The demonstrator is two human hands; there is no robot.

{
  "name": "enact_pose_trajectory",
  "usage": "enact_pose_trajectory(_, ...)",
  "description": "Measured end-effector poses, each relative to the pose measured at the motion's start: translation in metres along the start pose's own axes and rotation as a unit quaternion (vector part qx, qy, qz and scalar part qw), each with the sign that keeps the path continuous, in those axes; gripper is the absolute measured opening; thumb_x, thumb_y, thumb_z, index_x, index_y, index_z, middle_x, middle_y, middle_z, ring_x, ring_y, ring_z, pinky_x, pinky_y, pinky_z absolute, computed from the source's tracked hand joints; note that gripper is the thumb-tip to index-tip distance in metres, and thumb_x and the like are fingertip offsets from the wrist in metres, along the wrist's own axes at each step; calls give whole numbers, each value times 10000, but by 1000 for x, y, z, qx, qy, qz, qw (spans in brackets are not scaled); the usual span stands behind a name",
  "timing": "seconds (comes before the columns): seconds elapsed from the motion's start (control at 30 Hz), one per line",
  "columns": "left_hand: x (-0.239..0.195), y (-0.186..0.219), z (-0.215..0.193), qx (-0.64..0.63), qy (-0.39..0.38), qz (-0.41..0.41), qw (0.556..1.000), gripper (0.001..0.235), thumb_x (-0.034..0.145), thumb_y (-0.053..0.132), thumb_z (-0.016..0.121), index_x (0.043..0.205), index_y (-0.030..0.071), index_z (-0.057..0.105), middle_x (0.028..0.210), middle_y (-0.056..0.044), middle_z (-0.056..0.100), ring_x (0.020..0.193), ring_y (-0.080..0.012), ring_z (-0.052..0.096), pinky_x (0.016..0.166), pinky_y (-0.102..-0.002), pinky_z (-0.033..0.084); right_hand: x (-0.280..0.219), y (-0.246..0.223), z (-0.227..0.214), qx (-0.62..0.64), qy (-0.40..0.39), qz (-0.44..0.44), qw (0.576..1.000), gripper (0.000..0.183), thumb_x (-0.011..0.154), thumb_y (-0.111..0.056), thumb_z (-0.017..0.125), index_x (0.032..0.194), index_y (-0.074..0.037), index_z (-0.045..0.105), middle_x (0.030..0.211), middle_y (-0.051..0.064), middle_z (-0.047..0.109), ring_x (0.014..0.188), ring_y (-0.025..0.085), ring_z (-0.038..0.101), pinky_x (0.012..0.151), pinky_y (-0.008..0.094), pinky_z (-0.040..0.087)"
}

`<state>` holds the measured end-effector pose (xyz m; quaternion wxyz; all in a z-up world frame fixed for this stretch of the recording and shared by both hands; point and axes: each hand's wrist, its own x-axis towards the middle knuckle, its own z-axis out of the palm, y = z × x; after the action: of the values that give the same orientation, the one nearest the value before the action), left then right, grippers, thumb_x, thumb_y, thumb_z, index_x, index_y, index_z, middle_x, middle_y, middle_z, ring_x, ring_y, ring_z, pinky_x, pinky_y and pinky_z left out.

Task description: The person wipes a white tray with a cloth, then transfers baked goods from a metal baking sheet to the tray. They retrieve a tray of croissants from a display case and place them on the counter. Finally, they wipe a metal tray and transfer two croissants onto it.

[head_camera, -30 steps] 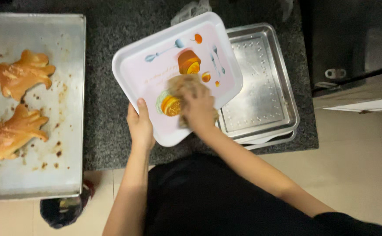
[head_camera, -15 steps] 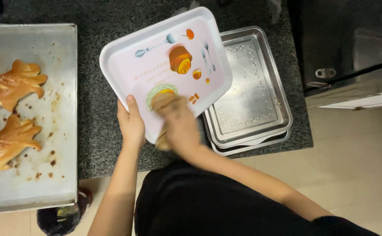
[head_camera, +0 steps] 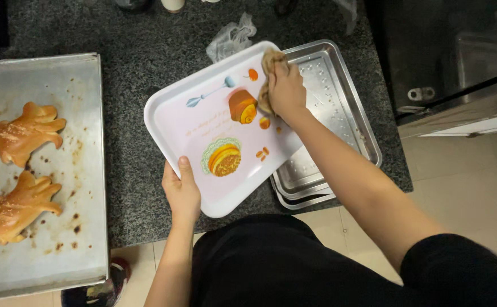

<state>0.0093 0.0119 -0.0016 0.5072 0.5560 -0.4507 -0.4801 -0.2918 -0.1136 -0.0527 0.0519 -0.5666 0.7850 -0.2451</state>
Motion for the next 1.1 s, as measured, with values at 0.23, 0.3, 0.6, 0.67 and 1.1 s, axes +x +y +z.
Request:
enact_pose_trajectory(0.23,-6,-5,-1,-34,16,-19,999,337,1100,243,511,1222,-52,620,1101,-86,700,976,-106,617,874,-278,517,-93,49,-15,-57,-78,39,995,353,1005,-289,543,1308,-113,587,1234,256,548,1133,466,560,872,571,521)
enact_pose_trajectory(0.3,0,-4,-3,-19,-1,1,1000,343,1093,247,512,1238,-46,616,1100,-77,703,978,-100,621,872,-271,518,-116,57,-27,-54,-103,70,991,379,1000,-291,542,1326,-101,587,1220,282,553,1100,486,574,877,571,525)
enact_pose_trajectory(0.6,16,8,-9,42,-27,63,997,344,1103,276,549,1181,-47,637,1005,-56,697,891,-83,601,782,-264,516,-141,57,-60,-41,-272,160,948,399,931,-286,558,1310,-217,663,1230,267,582,980,463,658,936,512,526)
enact_pose_trajectory(0.67,18,11,-9,27,-25,71,997,351,1109,285,545,1180,-47,632,1015,-57,696,899,-82,601,792,-263,515,-140,42,-67,-24,-293,133,946,397,925,-276,557,1303,-244,673,1231,247,592,983,445,668,937,496,530)
enact_pose_trajectory(1.1,38,36,4,-169,23,86,982,362,1131,289,542,1281,-39,571,1192,-100,678,1053,-130,620,950,-305,526,-189,-147,-117,105,-193,-241,945,436,822,-118,732,1248,-192,673,1270,168,577,1067,383,631,870,457,543)
